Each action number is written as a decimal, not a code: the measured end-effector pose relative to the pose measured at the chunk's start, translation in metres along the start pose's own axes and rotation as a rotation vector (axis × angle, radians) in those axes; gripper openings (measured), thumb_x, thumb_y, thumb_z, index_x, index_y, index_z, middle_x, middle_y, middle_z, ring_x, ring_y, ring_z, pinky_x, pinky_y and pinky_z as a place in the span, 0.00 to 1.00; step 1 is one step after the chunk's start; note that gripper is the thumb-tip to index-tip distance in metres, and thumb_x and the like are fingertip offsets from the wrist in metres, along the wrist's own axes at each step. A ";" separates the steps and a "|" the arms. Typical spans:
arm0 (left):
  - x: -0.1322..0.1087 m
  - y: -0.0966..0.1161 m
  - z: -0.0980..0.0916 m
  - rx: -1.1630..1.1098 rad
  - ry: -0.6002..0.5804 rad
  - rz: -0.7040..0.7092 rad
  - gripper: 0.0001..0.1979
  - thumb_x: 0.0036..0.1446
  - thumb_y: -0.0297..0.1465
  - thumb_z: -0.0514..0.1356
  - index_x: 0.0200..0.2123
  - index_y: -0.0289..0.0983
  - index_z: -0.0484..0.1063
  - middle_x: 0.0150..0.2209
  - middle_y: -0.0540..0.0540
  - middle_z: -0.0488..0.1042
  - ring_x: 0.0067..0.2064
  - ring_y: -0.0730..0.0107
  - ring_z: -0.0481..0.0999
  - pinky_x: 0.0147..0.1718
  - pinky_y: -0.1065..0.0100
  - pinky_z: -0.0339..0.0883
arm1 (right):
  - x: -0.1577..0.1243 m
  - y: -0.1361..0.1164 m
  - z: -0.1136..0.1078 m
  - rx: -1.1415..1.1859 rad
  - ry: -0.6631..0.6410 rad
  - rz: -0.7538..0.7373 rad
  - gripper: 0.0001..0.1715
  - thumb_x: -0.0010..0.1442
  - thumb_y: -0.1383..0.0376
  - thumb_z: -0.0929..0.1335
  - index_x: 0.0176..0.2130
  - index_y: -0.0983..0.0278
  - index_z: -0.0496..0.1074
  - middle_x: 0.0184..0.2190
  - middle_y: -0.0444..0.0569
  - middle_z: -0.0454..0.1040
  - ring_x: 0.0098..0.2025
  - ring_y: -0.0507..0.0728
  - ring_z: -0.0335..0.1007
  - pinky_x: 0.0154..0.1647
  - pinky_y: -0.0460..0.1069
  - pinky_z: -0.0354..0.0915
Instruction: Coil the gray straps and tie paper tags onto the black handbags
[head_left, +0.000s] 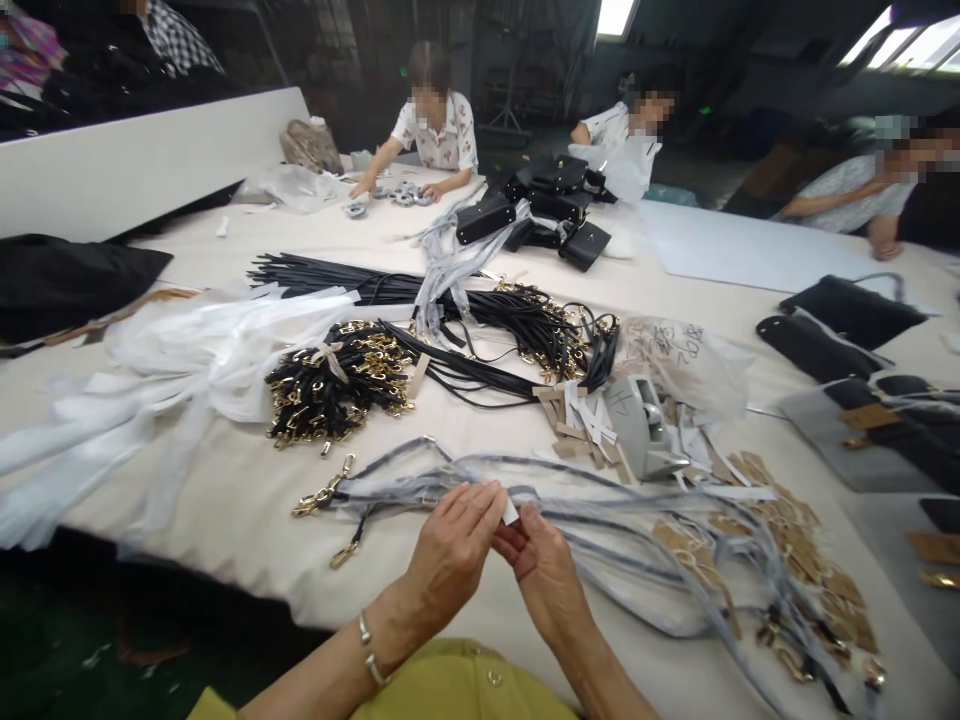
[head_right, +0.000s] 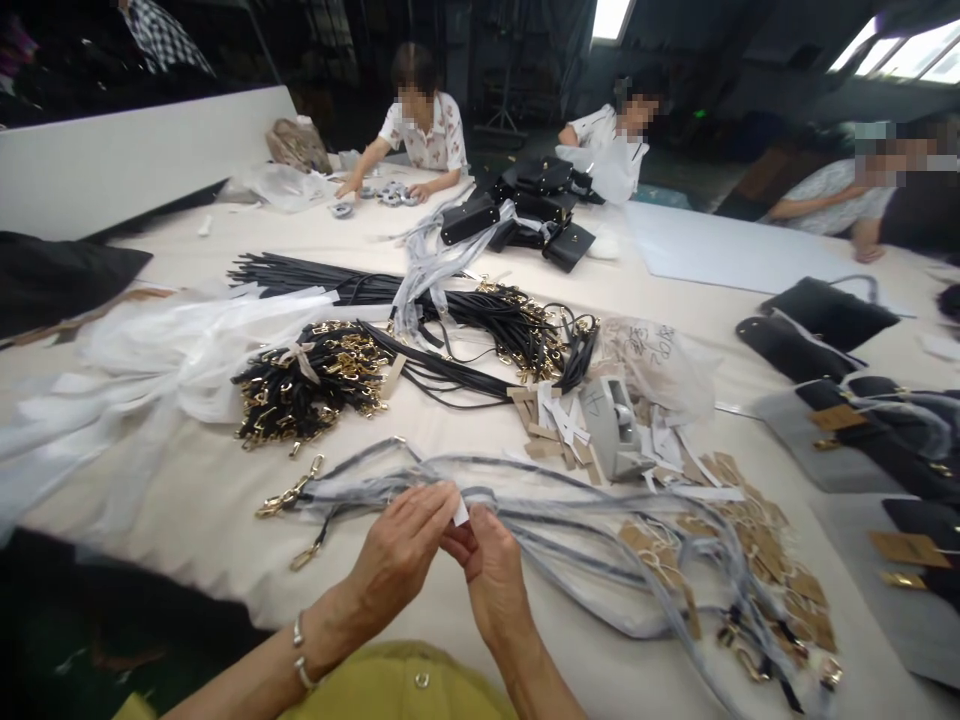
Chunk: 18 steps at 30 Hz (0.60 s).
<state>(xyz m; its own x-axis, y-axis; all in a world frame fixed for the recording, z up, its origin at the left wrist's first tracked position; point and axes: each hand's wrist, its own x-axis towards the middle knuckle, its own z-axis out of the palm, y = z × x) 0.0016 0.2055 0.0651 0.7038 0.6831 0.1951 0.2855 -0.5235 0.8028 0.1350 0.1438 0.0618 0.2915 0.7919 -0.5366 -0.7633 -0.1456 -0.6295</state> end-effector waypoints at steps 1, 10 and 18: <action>0.002 0.000 0.000 -0.011 -0.007 -0.020 0.24 0.64 0.25 0.53 0.62 0.43 0.66 0.61 0.41 0.68 0.63 0.53 0.66 0.63 0.50 0.50 | 0.000 -0.001 -0.002 -0.014 -0.005 0.005 0.18 0.50 0.54 0.78 0.34 0.64 0.77 0.32 0.46 0.77 0.34 0.53 0.73 0.41 0.49 0.72; 0.041 0.002 0.001 -0.487 -0.044 -0.529 0.06 0.54 0.32 0.62 0.36 0.37 0.74 0.35 0.46 0.79 0.38 0.61 0.78 0.38 0.66 0.68 | 0.008 -0.005 -0.012 -0.381 0.081 -0.124 0.23 0.49 0.50 0.76 0.34 0.67 0.77 0.25 0.46 0.75 0.26 0.51 0.69 0.30 0.46 0.69; 0.053 -0.014 0.022 -0.770 0.014 -0.662 0.16 0.47 0.42 0.67 0.32 0.35 0.74 0.27 0.48 0.77 0.29 0.66 0.73 0.31 0.69 0.64 | 0.027 -0.057 -0.045 -0.688 0.123 -0.257 0.19 0.46 0.53 0.76 0.28 0.67 0.79 0.18 0.44 0.72 0.19 0.53 0.67 0.21 0.47 0.64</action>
<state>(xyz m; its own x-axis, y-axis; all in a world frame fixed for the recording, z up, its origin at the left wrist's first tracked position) 0.0487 0.2378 0.0513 0.5470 0.7255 -0.4177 0.1148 0.4292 0.8959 0.2125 0.1468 0.0585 0.5059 0.7846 -0.3584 -0.1401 -0.3353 -0.9316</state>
